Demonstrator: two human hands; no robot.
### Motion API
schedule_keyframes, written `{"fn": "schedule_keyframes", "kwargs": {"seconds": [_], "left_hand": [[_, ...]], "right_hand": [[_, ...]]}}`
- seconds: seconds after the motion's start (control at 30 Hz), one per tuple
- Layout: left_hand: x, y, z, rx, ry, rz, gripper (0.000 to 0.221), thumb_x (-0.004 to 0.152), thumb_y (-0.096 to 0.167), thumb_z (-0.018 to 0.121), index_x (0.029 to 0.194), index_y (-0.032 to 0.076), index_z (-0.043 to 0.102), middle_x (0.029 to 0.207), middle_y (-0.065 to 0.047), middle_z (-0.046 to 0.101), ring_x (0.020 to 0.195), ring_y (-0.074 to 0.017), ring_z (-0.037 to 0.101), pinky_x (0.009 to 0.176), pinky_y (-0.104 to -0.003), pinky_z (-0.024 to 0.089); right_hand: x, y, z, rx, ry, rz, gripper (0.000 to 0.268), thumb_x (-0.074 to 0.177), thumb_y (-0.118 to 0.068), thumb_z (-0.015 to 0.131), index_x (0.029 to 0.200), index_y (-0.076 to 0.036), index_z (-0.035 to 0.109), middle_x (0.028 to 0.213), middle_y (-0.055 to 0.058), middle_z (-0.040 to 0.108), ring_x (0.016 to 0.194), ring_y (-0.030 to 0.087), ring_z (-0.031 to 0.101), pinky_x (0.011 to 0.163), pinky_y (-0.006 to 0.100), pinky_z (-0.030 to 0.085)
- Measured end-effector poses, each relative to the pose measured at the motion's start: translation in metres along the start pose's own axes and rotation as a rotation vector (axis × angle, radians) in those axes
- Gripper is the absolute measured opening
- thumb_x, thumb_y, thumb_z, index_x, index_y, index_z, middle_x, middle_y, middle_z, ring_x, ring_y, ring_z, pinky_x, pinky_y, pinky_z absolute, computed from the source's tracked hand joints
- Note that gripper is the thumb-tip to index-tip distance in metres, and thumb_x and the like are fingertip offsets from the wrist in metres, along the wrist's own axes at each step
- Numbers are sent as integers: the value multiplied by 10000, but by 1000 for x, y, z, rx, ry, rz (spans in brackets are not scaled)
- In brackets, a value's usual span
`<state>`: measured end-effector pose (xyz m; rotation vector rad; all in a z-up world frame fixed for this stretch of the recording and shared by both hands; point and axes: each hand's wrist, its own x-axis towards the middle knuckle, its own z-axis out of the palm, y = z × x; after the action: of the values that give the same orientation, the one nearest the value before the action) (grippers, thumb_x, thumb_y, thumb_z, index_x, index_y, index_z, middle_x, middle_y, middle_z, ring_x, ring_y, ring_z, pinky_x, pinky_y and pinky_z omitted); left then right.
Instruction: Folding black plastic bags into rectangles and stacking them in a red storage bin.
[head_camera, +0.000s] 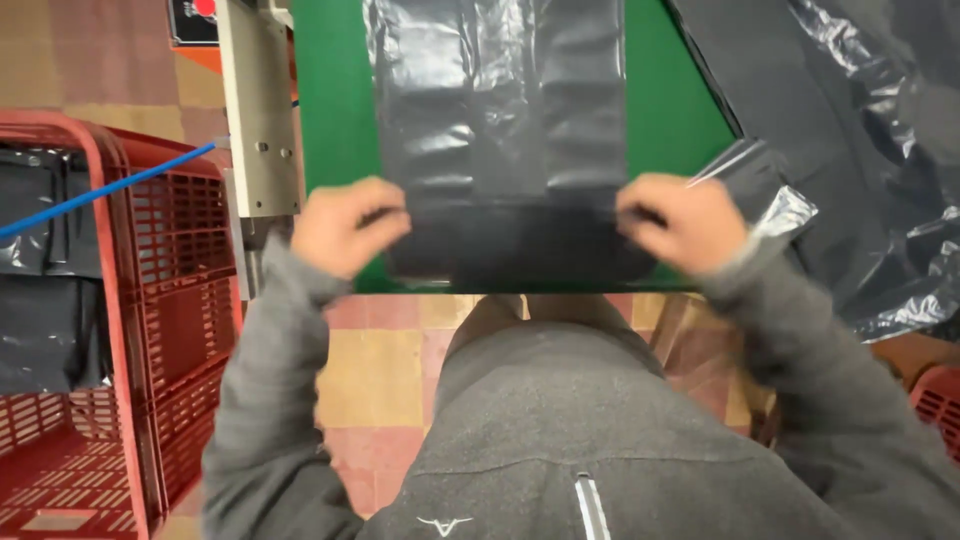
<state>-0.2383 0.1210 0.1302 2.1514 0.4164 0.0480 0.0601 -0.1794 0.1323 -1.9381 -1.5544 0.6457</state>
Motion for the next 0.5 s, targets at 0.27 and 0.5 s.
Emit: {"fn": "schedule_keyframes", "kwargs": {"seconds": [0.27,0.5], "left_hand": [[182,-198,-7,-663,499,-563,421,991,534,675,900,126,629,703,80,507,592,-70,463,509,-265,389],[188,-174,22,199,632,-424,385,900,431,737,921,51,674,768,-112,710,694,-266,676,651,-412,530]], "right_hand": [[228,138,-13,-157,245,-101,182,939,-189,802,1047,-83,702,991,89,698,954,311,655,831,412,512],[273,196,17,-259,312,-139,193,831,-183,844,943,-123,699,1119,62,627,1111,332,541,915,456,437]]}}
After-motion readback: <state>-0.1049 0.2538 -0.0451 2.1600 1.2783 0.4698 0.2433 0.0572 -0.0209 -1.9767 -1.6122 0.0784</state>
